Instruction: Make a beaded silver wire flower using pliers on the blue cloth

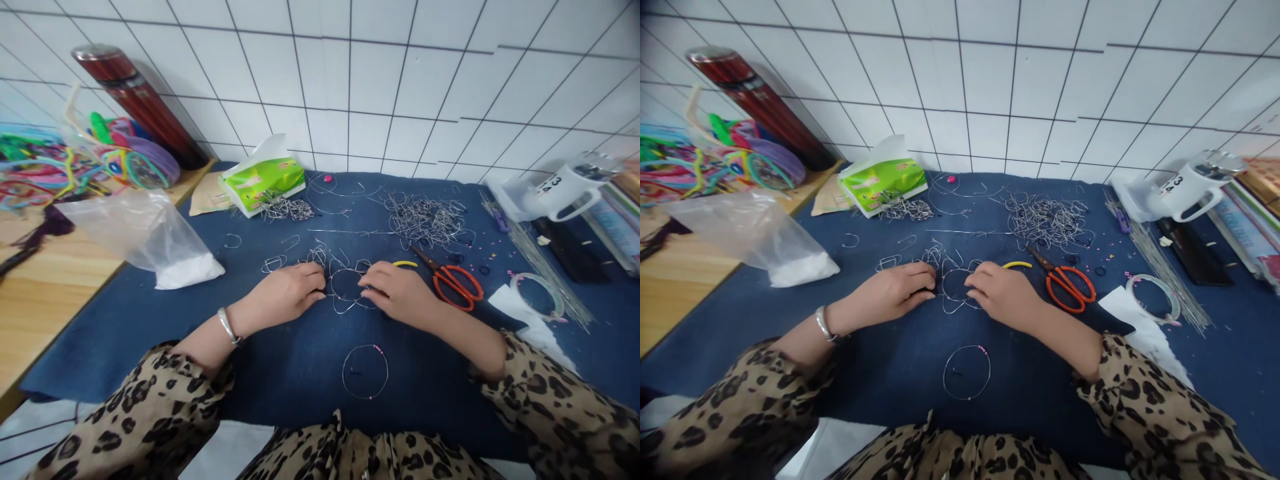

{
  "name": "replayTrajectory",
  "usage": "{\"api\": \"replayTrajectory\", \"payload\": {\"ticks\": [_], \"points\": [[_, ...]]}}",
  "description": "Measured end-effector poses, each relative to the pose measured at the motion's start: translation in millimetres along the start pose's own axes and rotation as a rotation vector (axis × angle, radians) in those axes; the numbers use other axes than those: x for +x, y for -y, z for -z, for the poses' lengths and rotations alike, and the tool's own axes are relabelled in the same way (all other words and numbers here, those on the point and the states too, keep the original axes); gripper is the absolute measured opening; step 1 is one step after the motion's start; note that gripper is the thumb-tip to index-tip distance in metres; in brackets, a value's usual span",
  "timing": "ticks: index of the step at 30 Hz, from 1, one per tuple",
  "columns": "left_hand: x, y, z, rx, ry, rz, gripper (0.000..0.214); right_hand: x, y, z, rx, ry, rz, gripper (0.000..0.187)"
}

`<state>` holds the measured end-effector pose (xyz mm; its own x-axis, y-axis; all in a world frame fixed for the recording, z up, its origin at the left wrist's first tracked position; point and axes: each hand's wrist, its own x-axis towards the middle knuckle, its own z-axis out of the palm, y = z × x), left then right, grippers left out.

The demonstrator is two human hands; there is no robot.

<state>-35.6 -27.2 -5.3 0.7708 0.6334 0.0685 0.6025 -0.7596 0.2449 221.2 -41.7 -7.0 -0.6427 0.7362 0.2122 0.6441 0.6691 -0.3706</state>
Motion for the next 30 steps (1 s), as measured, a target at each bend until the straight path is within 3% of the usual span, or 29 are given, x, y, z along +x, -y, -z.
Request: {"api": "replayTrajectory", "payload": {"ticks": [6, 11, 15, 23, 30], "points": [[-2, -10, 7.4, -0.062, -0.052, 0.005, 0.021, -7, -9, 23, -0.048, 0.074, -0.019, 0.018], [1, -26, -6.0, -0.108, 0.017, -0.091, 0.024, -20, 1, 9, -0.070, 0.110, 0.058, 0.018], [5, -31, -15.9, -0.096, 0.042, -0.082, 0.023, -22, 3, -1, -0.096, 0.161, 0.131, 0.015], [5, -30, -13.8, -0.082, 0.061, -0.084, 0.018, -16, 1, -2, -0.179, 0.248, 0.221, 0.015], [3, -31, -14.5, -0.043, 0.063, -0.080, 0.019, -14, 7, -2, -0.225, 0.257, 0.192, 0.018]]}}
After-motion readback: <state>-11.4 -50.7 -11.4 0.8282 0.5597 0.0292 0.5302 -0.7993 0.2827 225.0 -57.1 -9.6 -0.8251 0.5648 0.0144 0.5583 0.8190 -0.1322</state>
